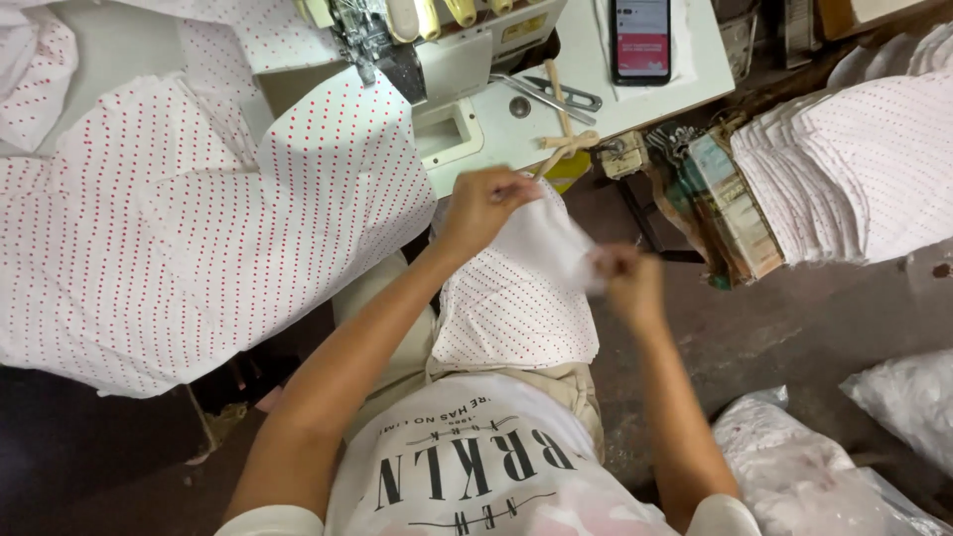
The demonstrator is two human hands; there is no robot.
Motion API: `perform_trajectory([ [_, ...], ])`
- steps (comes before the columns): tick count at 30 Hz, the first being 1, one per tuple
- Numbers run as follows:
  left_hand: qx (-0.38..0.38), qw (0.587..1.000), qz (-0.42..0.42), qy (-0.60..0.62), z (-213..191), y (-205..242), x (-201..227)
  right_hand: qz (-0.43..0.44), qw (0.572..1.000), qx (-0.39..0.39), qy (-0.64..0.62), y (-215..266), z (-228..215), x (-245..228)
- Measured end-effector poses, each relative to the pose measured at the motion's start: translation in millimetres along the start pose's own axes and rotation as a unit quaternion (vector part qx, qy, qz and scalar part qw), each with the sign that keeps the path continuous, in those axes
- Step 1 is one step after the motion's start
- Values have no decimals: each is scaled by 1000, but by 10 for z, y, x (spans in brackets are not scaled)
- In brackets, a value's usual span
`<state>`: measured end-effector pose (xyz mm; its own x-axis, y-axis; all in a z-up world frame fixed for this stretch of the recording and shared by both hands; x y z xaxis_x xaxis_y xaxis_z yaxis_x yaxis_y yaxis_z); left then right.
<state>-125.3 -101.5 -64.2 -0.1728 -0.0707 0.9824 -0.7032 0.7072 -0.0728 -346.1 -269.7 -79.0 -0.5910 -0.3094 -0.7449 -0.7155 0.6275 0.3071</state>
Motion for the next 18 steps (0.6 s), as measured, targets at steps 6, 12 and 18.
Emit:
perform_trajectory([
  [6,134,981,111,83,-383,456,968,-187,979,76,12,241,-1092,-1258],
  [12,268,953,-127,59,-879,1842,668,-186,887,-419,-63,843,-232,-1643],
  [18,230,948,61,-213,-1809,1313,2200,-93,803,-470,-353,1065,439,-1923],
])
Point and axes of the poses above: each hand's wrist, its own y-axis away from the middle knuckle, its own z-axis out of the palm, x = y × z, the point moved 2 cm from there along -y, towards the middle knuckle, and after that the axes turned 3 degrees about z, right-handed, at the moved point
